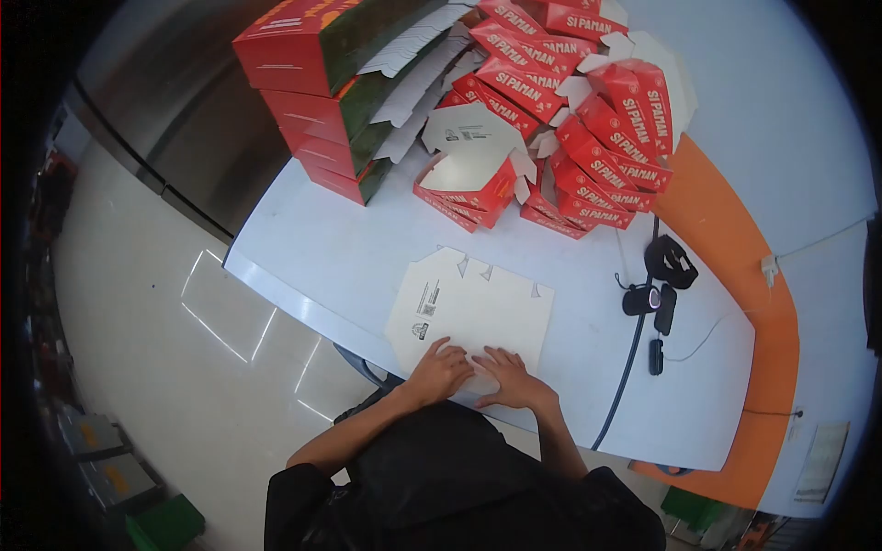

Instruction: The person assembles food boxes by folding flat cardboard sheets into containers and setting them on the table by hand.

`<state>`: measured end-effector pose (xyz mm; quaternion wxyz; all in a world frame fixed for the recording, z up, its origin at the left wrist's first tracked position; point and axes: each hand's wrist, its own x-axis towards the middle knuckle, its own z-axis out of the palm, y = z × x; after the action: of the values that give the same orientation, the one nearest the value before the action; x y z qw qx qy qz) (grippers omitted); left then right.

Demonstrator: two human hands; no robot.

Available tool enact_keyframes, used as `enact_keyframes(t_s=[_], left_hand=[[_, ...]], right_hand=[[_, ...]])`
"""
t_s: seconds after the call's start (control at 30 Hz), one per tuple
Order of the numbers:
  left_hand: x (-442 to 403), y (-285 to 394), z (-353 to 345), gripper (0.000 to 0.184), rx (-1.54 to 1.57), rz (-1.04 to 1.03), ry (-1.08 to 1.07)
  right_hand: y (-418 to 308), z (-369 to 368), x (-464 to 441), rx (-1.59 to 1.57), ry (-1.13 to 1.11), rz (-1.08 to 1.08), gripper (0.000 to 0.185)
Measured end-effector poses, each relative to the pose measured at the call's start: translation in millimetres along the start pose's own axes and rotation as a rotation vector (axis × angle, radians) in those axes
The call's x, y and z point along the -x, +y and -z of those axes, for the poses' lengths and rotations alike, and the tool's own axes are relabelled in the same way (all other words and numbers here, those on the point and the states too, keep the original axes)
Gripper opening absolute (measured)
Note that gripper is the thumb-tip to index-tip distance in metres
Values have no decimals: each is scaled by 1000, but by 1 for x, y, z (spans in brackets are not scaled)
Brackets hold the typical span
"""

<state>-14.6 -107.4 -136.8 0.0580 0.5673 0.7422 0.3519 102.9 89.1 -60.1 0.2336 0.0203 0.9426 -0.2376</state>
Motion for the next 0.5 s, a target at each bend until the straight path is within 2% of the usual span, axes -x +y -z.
enact_keyframes(t_s=[0.1, 0.2, 0.3, 0.4, 0.5], left_hand=[[-21, 4, 32, 13, 85, 65, -30], [-27, -4, 42, 13, 195, 98, -90], [-24, -8, 44, 16, 216, 108, -146], [-15, -9, 42, 20, 221, 155, -189], [-1, -13, 33, 24, 244, 180, -162]], right_hand=[[29, -29, -7, -310, 229, 118, 45], [-5, 16, 8, -582, 160, -127, 24], [4, 9, -2, -516, 189, -84, 21], [2, 5, -10, -497, 197, -193, 20], [12, -14, -19, -545, 258, -202, 21]])
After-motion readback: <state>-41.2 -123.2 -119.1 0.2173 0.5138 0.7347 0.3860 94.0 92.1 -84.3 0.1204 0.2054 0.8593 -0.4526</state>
